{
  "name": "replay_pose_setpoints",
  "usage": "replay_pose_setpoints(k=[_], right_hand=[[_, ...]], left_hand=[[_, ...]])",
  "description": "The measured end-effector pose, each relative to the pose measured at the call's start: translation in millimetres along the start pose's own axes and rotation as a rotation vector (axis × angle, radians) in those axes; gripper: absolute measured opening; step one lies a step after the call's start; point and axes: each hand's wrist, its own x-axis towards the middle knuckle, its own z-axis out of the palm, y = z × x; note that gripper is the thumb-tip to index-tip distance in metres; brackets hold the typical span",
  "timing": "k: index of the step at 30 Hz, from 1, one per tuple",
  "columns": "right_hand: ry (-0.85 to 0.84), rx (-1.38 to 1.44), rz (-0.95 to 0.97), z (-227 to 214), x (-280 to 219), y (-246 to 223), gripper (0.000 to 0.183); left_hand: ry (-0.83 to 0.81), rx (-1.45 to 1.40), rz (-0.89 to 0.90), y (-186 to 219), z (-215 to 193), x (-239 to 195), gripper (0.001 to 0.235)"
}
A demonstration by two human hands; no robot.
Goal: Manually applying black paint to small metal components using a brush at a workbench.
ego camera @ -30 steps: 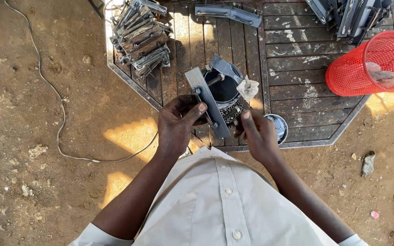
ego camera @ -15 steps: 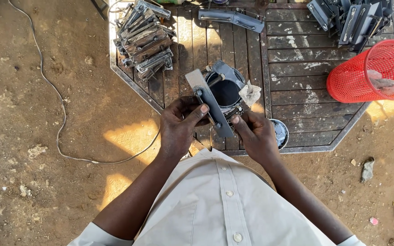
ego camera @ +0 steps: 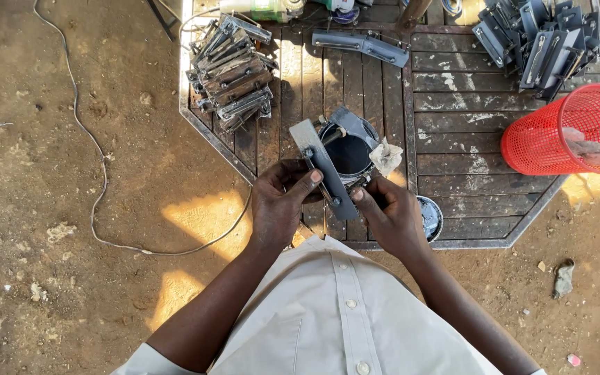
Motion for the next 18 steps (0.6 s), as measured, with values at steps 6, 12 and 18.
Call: replay_pose_setpoints(k=[6, 12, 18], right_hand=[[-0.039, 0.073, -0.079, -2, -3, -16, 0.021], [-0.039, 0.047, -0.024, -1, 2, -11, 0.038], [-0.029, 0.077, -0.085, -7, 2, -23, 0.018]], left_hand=[[-0.003, -0.003, 0.004, 6, 3, 1, 0.035], [-0.017, -0.010, 0.009, 3, 1, 3, 0.036], [-0.037, -0.024, 0.022, 10, 4, 3, 0.032]])
